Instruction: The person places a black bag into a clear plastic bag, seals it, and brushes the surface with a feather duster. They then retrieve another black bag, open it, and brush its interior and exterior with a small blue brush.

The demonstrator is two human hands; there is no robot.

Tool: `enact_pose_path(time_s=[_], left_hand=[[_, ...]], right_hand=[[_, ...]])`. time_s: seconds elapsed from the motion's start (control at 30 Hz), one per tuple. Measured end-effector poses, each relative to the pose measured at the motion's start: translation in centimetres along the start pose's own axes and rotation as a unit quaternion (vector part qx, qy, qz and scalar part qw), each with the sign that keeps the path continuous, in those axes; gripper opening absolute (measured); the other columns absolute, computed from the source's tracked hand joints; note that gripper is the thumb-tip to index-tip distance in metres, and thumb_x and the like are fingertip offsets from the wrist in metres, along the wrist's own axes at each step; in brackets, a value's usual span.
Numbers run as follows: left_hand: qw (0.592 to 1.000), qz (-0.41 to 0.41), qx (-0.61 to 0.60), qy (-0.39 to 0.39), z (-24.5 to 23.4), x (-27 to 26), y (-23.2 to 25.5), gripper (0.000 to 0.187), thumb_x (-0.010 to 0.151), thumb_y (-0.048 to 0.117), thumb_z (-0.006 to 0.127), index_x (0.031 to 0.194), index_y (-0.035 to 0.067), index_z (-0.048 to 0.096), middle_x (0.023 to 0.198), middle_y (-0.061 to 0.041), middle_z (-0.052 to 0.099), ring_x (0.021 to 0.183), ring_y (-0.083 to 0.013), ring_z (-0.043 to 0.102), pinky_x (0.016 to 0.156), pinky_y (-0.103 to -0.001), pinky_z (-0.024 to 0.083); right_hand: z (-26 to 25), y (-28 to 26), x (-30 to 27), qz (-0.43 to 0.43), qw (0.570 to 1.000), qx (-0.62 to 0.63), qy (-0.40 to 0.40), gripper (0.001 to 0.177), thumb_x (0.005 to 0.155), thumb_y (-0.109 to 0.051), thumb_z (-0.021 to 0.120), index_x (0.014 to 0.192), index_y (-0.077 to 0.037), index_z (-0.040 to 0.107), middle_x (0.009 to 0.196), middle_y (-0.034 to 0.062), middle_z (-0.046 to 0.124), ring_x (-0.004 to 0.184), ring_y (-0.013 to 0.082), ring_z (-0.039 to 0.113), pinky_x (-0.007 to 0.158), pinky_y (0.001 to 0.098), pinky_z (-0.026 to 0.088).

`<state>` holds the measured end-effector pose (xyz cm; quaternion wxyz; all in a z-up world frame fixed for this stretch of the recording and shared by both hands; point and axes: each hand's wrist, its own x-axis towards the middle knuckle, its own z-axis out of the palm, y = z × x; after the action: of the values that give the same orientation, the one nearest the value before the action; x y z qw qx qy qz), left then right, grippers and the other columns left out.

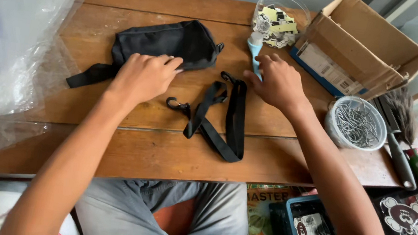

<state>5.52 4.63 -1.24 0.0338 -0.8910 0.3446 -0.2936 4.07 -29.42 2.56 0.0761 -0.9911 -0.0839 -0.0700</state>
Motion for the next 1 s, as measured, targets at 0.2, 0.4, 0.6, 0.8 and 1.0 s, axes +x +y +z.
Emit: enact_pose_path(time_s=[0.2,0.4,0.6,0.8,1.0], left_hand=[[0.972,-0.095,-0.067,0.204,-5.7,0.4,-1.7,0.021,0.117,0.015,0.054,0.098,0.007,0.052,0.063,-0.004,0.049,0.044,-0.0200,0.046,0.037,-0.037,0.034],[0.818,-0.292,-0.462,0.179,-5.3,0.2,-5.7,0.027,0.115,0.034,0.034,0.098,0.014,0.037,0.086,0.001,0.038,0.080,-0.0131,0.042,0.074,-0.034,0.035],[0.769,-0.410,-0.463,-0.161,-2.6,-0.3,-5.7,0.051,0.091,0.063,0.061,0.115,0.018,0.062,0.111,0.001,0.073,0.100,-0.0159,0.069,0.081,-0.034,0.047],[0.856,-0.282,-0.416,-0.123,-3.6,-1.1,-4.5,0.058,0.082,0.040,0.085,0.127,0.005,0.071,0.102,-0.021,0.076,0.099,-0.0416,0.072,0.079,-0.045,0.056],[0.864,-0.246,-0.418,-0.139,-2.4,-0.8,-5.1,0.063,0.085,0.034,0.084,0.136,0.001,0.065,0.114,-0.021,0.074,0.103,-0.0328,0.072,0.079,-0.037,0.058]], right_hand=[[1.3,1.2,0.7,-0.021,0.999,0.041,0.024,0.013,0.092,-0.009,0.051,0.090,0.000,0.061,0.092,0.0250,0.064,0.093,0.0495,0.058,0.073,0.0592,0.043],[-0.7,-0.1,-0.9,-0.075,0.951,0.208,0.217,0.018,0.109,-0.001,0.046,0.123,0.003,0.055,0.093,0.0165,0.064,0.079,0.0275,0.057,0.071,0.0435,0.044],[-2.0,-6.0,-0.7,-0.172,0.947,0.235,0.134,0.027,0.117,-0.019,0.049,0.103,-0.001,0.063,0.085,0.0083,0.043,0.077,0.0214,0.040,0.069,0.0397,0.030],[2.1,-9.2,2.5,-0.173,0.964,0.186,0.082,0.014,0.097,-0.022,0.071,0.109,-0.015,0.075,0.084,0.0159,0.071,0.080,0.0454,0.068,0.067,0.0508,0.051],[2.2,-8.0,3.9,0.002,0.994,0.091,0.055,0.019,0.096,-0.041,0.071,0.113,-0.035,0.076,0.091,0.0000,0.075,0.089,0.0347,0.072,0.078,0.0529,0.058]])
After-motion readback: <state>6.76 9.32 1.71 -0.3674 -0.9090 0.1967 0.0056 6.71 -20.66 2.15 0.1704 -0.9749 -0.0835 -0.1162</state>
